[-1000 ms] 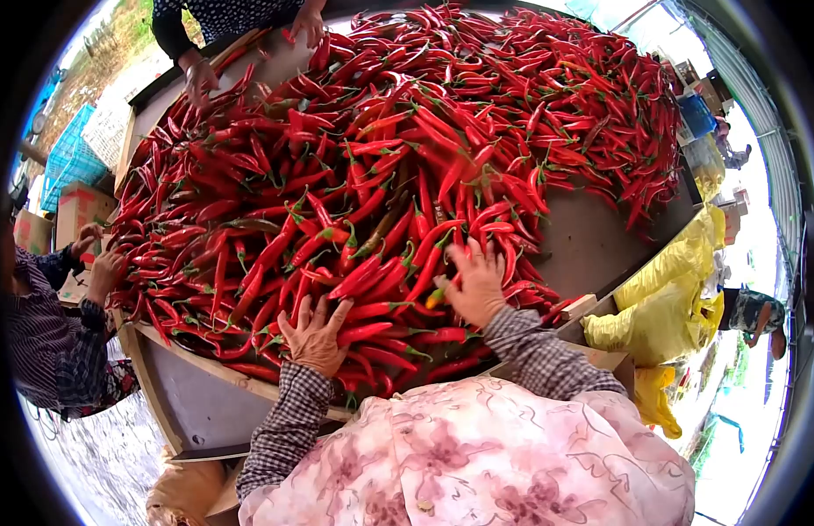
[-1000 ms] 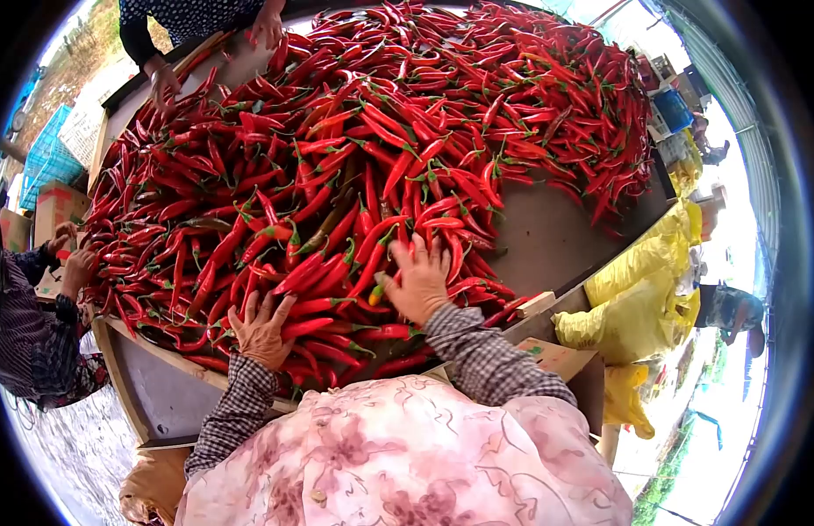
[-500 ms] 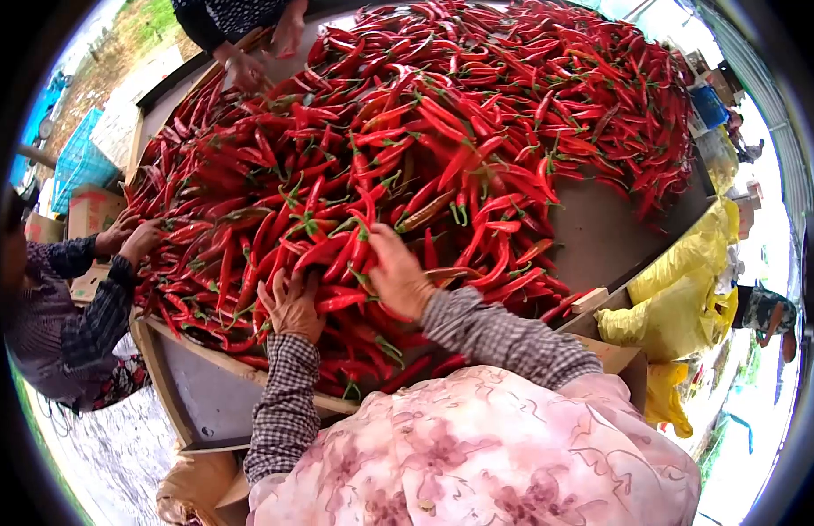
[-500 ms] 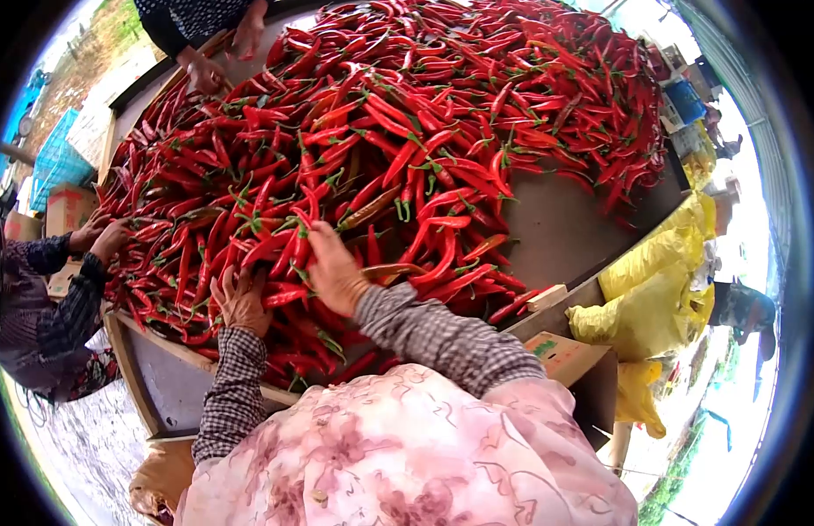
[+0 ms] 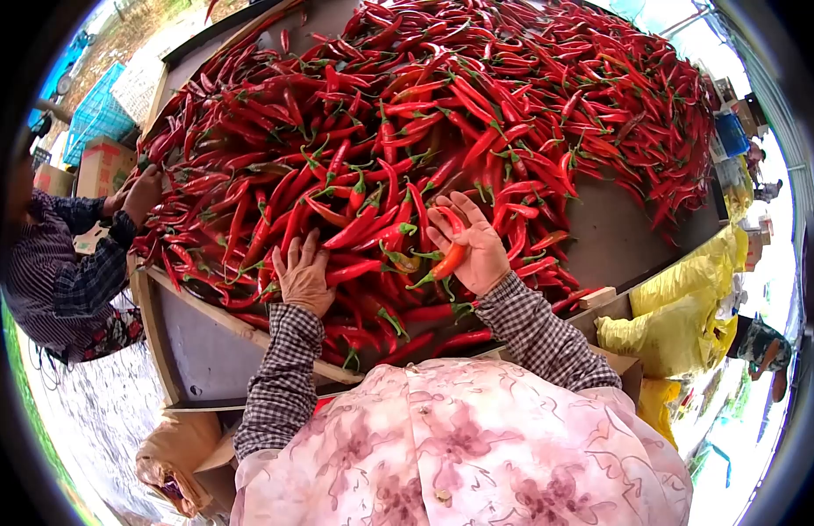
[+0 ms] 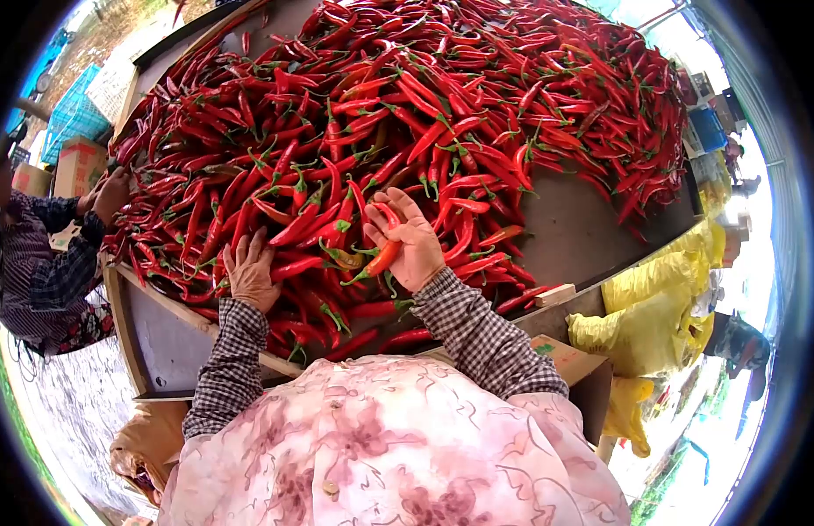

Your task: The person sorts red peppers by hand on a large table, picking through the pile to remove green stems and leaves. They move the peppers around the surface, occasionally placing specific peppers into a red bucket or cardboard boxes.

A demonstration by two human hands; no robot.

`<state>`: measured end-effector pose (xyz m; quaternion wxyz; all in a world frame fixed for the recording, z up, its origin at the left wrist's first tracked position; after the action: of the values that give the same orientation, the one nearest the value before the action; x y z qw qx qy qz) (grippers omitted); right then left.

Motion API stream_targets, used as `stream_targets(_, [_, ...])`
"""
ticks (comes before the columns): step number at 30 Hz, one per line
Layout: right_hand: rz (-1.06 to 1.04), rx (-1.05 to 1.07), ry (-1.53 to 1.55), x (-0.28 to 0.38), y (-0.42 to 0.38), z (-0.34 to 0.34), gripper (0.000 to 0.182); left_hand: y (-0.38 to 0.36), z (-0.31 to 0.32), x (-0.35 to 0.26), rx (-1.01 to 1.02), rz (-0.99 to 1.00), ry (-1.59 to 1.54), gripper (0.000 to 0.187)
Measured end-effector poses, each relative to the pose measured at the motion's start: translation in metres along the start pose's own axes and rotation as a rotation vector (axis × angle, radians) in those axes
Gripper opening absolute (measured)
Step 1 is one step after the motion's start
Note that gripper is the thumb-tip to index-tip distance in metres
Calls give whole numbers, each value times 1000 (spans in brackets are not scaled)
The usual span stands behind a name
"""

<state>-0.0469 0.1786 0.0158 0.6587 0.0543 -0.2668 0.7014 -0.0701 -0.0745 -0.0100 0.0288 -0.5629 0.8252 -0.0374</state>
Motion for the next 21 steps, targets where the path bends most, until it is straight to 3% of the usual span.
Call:
stream_targets(3, [40,9,-252,2,0,-5,46,-8,3,3,-28,-16,-16,70])
stream_targets(5, [-59,10,-649,-1,0,-10,31,-15,1,4,-58,-14,-64,70])
stream_targets(7, [-240,151,-1492,-6,-4,21,35,-19,2,5,-65,-30,-65,70])
stream_targets(10, [-443,392,-1962,-37,-6,33,41,-21,0,3,-70,-52,-75,70])
stream_targets(13, [-303,354,-1786,-38,14,24,36,-23,-2,6,-61,-83,-94,68])
stream_targets(14, [-158,261,-1616,-32,18,14,32,-23,0,6,-74,-75,-102,69])
stream_targets(15, [-262,300,-1563,-23,15,20,22,-23,2,7,-86,-66,-112,69])
stream_targets(18, [198,58,-1076,-12,3,8,21,-25,-1,8,-77,-79,-141,70])
stream_targets(19, [207,64,-1086,-8,0,6,21,-26,-2,7,-66,-77,-154,71])
stream_targets(21, [339,42,-538,-11,-6,7,19,-26,-1,8,-67,-84,-160,71])
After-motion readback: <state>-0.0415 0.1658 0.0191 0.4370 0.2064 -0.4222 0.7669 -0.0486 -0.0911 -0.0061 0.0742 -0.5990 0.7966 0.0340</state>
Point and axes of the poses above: each hand's wrist, its own y-axis towards the middle knuckle, its own z-axis out of the palm, x = y × z, the point moved 7 cm from there along y, towards the middle knuckle, and after that the axes turned 9 degrees about y, right-handed, at the moved point
